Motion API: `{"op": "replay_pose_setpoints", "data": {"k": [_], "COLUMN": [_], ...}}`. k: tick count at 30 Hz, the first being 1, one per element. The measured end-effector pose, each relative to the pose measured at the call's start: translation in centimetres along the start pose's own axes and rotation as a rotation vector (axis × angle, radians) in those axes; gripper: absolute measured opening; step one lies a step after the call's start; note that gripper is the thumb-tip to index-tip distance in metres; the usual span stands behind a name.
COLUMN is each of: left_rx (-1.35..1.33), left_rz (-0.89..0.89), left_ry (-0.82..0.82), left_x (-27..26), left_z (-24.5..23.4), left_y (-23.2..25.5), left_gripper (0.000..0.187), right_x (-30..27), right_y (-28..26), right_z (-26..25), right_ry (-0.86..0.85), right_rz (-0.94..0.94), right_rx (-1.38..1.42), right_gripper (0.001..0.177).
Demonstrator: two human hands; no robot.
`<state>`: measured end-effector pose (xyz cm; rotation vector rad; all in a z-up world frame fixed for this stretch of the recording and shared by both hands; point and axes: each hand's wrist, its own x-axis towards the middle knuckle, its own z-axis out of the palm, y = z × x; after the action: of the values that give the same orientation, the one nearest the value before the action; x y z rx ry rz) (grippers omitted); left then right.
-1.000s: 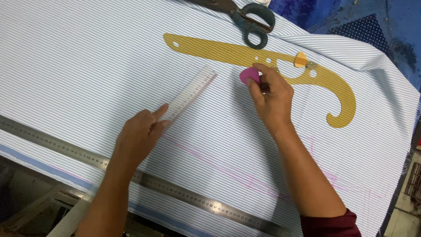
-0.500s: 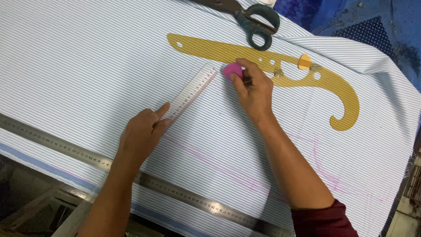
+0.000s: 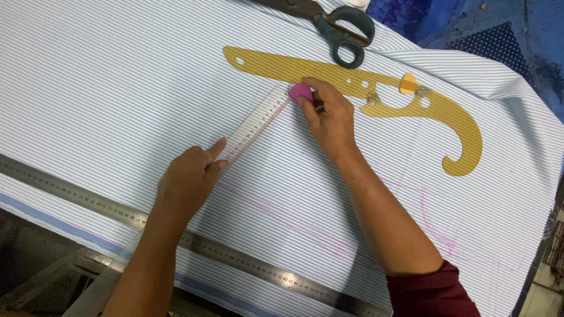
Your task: The person marks patterns on a piece of striped fabric using a French curve, straight rulers, and tailor's chalk, and then cuts along the fabric edges using shears.
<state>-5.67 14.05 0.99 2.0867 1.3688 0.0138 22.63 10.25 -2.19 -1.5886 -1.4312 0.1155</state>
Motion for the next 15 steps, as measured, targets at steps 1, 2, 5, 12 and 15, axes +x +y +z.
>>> {"op": "replay_pose_setpoints", "data": {"k": [1, 2, 5, 12, 15], "left_rx": [0.015, 0.031, 0.145, -0.225, -0.705], "left_rz": [-0.017, -0.035, -0.008, 0.246, -0.106], "left_ry": [-0.021, -0.043, -0.056, 0.130, 0.347], "left_x": [-0.1, -0.2, 0.0, -0.4, 7.5], "left_z": [-0.1, -0.3, 0.8, -6.4, -11.8], "left_y": [0.2, 0.5, -0.6, 0.2, -7.3], "left_gripper": [0.037, 0.039, 0.042, 0.021, 0.046], "right_x": [0.1, 0.2, -0.4, -9.3, -13.2], "right_y": [-0.1, -0.3, 0.6, -5.6, -8.4], "right_z": [0.0, 0.1, -0.7, -11.2, -13.3], "right_ry": [0.005, 0.011, -0.054, 0.091, 0.165], "right_rz": [-0.034, -0.068, -0.152, 0.422, 0.937], "right_rx": [-0.021, -0.042, -0.185, 0.019, 0.340], "right_gripper": [0.031, 0.032, 0.031, 0.035, 0.055]}}
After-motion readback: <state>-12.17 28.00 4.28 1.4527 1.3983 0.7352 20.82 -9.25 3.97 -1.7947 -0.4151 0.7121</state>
